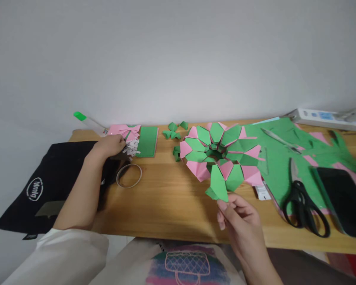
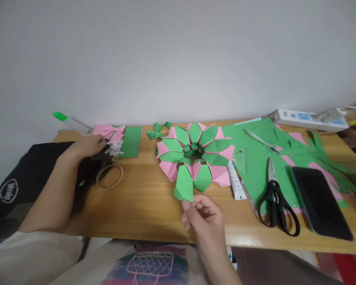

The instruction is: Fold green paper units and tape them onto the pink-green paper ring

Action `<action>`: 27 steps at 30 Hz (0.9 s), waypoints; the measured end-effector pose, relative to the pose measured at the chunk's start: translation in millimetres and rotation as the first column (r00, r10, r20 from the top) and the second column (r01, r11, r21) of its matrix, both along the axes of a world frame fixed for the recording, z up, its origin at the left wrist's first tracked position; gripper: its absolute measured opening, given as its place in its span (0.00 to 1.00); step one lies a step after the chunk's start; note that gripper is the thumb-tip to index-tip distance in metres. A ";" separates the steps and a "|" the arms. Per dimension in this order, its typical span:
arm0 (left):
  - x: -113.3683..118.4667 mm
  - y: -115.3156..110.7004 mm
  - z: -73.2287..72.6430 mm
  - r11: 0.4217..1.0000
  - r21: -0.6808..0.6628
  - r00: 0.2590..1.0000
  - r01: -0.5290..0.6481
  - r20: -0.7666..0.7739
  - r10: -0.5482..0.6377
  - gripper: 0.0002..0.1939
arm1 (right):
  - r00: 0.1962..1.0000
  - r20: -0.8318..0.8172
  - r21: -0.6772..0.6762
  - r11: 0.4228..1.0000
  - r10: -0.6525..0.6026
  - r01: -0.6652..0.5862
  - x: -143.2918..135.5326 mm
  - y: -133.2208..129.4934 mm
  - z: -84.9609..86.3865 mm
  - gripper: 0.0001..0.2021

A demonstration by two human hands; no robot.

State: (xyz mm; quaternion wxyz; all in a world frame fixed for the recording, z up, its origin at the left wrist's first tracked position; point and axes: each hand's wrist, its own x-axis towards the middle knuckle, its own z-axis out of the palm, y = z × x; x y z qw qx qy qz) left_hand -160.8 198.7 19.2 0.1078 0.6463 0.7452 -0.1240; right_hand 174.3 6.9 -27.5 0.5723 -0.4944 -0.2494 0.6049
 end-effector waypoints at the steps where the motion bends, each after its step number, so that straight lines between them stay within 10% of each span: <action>1: -1.3 -1.0 -0.2 1.000 0.001 1.000 0.019 0.005 -0.019 0.18 | 1.000 -0.005 -0.002 1.000 0.001 -0.001 0.0 -0.1 0.3 0.15; 27: -2.7 -1.7 3.9 0.996 -0.073 0.987 0.053 0.155 -0.041 0.18 | 0.999 -0.042 0.019 1.000 0.019 -0.019 -0.4 -1.8 -3.3 0.12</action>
